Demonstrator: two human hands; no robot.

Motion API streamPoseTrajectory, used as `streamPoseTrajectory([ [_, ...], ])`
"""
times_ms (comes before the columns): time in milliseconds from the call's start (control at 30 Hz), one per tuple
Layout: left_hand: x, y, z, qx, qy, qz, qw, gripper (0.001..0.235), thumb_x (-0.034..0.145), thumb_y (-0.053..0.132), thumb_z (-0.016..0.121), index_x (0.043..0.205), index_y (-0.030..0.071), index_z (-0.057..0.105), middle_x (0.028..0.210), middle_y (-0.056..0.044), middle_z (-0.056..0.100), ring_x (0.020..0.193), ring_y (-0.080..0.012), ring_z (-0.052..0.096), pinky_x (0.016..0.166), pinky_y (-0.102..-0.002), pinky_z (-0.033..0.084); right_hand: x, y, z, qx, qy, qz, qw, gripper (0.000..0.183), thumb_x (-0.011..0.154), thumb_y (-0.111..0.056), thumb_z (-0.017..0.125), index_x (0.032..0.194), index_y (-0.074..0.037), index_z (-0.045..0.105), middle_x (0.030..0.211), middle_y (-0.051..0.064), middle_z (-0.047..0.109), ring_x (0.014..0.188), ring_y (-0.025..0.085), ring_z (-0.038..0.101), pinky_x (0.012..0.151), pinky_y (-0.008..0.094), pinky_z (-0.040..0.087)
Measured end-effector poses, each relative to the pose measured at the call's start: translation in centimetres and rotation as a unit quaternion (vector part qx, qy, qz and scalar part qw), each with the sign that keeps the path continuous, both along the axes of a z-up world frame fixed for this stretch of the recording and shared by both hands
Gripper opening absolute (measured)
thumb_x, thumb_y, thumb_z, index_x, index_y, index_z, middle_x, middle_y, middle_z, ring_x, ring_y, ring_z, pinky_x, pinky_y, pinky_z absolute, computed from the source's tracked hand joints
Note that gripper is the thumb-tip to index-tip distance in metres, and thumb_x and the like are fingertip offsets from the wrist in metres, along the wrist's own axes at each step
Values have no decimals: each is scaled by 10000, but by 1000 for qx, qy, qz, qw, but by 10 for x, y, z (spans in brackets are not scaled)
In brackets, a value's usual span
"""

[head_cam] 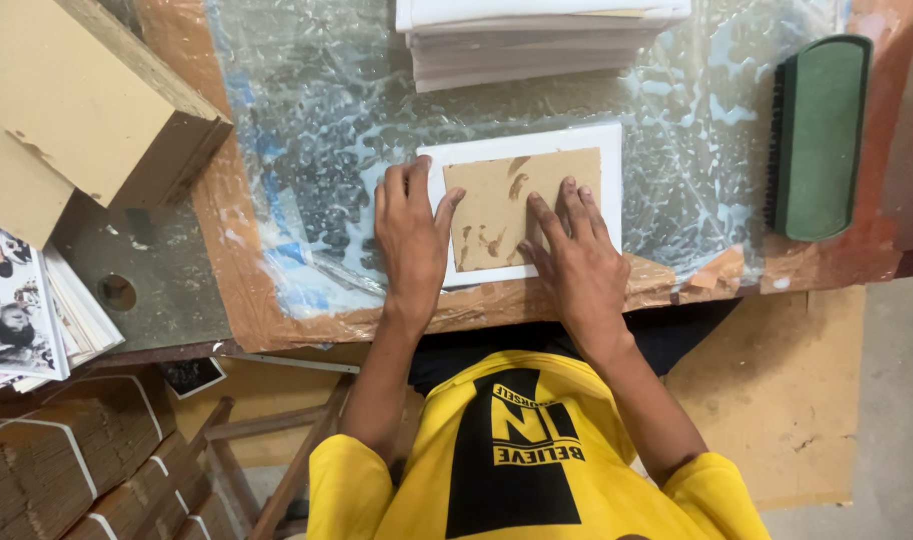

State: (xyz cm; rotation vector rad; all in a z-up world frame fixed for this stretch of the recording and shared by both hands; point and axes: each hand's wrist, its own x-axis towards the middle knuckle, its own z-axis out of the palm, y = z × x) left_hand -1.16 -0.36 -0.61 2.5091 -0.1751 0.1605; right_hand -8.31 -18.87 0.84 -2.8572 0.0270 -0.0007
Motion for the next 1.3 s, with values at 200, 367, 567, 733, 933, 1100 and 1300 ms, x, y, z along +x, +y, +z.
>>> streamPoseTrajectory([
  [200, 5, 0, 1, -10, 40, 9, 999, 450, 821, 174, 850, 1177, 1, 636, 1122, -145, 622, 1034, -339, 603, 897, -446, 502, 0, -1, 2, 5, -6, 5, 1000, 546, 898, -335, 773, 1409, -210, 629, 1513, 187, 534, 1359, 350, 560, 904, 432, 593],
  [367, 5, -3, 0, -5, 53, 19, 998, 465, 823, 197, 856, 1169, -13, 628, 1114, -158, 613, 1018, -347, 601, 886, -458, 495, 0, -2, 2, 3, -5, 5, 1000, 553, 885, -327, 774, 1407, -215, 630, 1509, 172, 536, 1353, 343, 562, 851, 437, 603],
  [567, 2, 0, -3, -5, 6, 9, 1000, 594, 809, 200, 856, 1288, -35, 595, 1163, -179, 607, 1040, -371, 594, 901, -459, 495, -2, -1, -1, 3, -2, 1, 1000, 548, 887, -325, 774, 1402, -214, 627, 1515, 177, 529, 1356, 335, 563, 839, 437, 607],
  [733, 5, -2, -2, -7, 2, 8, 1000, 573, 795, 198, 861, 1256, -32, 609, 1154, -182, 611, 1034, -379, 591, 892, -465, 491, 0, -1, 0, -5, -19, 5, 1000, 562, 879, -349, 778, 1406, -223, 625, 1514, 162, 534, 1353, 332, 563, 876, 436, 606],
  [933, -2, 1, -11, 4, 40, 25, 999, 428, 826, 216, 863, 1102, -14, 629, 1084, -158, 607, 984, -331, 594, 879, -446, 486, -2, -1, -2, 0, 5, -4, 1000, 558, 881, -333, 783, 1406, -225, 628, 1514, 171, 530, 1356, 327, 564, 834, 440, 601],
  [1100, 5, 4, -23, -26, 36, 50, 998, 238, 898, 152, 800, 995, 9, 636, 957, -139, 643, 895, -303, 631, 812, -437, 502, -2, -1, -2, 3, -7, -1, 1000, 553, 880, -335, 786, 1399, -225, 630, 1513, 171, 535, 1360, 335, 562, 864, 438, 599],
  [1300, 6, 5, -18, -254, 212, 104, 938, 268, 974, 123, 686, 1192, -5, 598, 950, -163, 788, 772, -220, 720, 716, -381, 555, -1, -5, -1, 34, -20, -5, 999, 572, 861, -323, 807, 1393, -207, 634, 1503, 189, 542, 1348, 356, 564, 963, 446, 565],
])
